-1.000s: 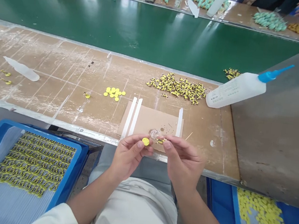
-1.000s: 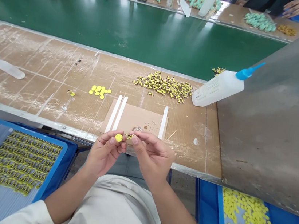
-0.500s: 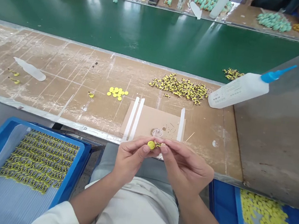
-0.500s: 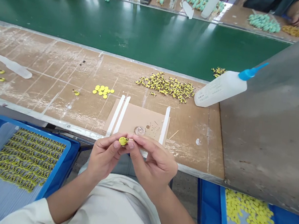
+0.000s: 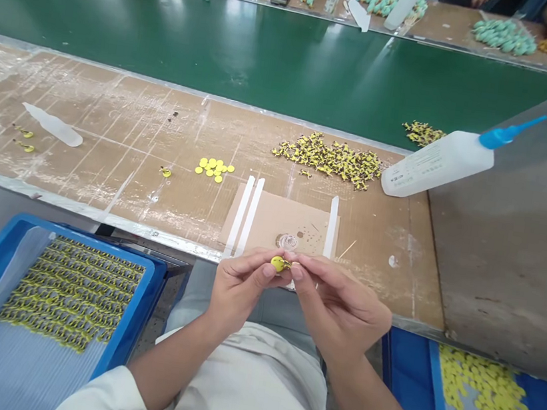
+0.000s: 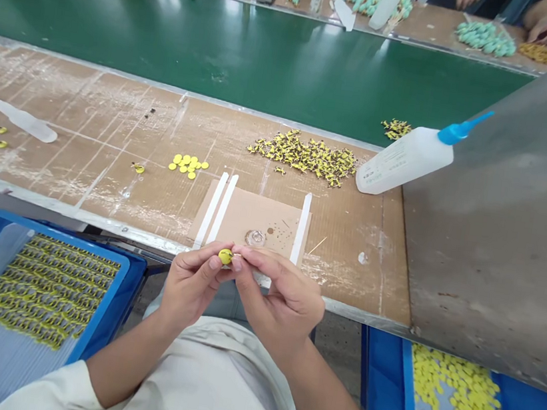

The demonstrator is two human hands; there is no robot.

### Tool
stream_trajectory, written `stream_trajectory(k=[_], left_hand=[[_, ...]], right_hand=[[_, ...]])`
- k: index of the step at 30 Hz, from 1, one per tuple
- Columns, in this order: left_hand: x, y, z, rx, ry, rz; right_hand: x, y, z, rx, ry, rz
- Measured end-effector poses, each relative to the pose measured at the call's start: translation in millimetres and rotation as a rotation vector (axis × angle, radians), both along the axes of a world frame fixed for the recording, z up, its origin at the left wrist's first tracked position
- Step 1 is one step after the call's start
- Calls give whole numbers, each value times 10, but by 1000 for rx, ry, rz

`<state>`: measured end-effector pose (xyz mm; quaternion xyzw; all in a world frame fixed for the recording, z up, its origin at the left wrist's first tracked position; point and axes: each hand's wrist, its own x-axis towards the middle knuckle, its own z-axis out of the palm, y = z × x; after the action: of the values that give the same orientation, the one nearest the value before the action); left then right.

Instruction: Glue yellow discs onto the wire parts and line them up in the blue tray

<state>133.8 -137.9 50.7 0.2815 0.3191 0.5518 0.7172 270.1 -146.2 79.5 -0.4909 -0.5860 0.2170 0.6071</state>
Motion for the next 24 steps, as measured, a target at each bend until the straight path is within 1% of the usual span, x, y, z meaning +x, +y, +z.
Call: stream_trajectory(k=[6, 11, 24], left_hand=[[7, 14, 15, -3, 2, 8], [10, 13, 14, 20, -22, -4], [7, -6, -15, 9, -9, 9]], right_hand=[[15, 9, -40, 53, -6, 18], [17, 15, -37, 37, -22, 17], [12, 27, -47, 42, -37, 14]])
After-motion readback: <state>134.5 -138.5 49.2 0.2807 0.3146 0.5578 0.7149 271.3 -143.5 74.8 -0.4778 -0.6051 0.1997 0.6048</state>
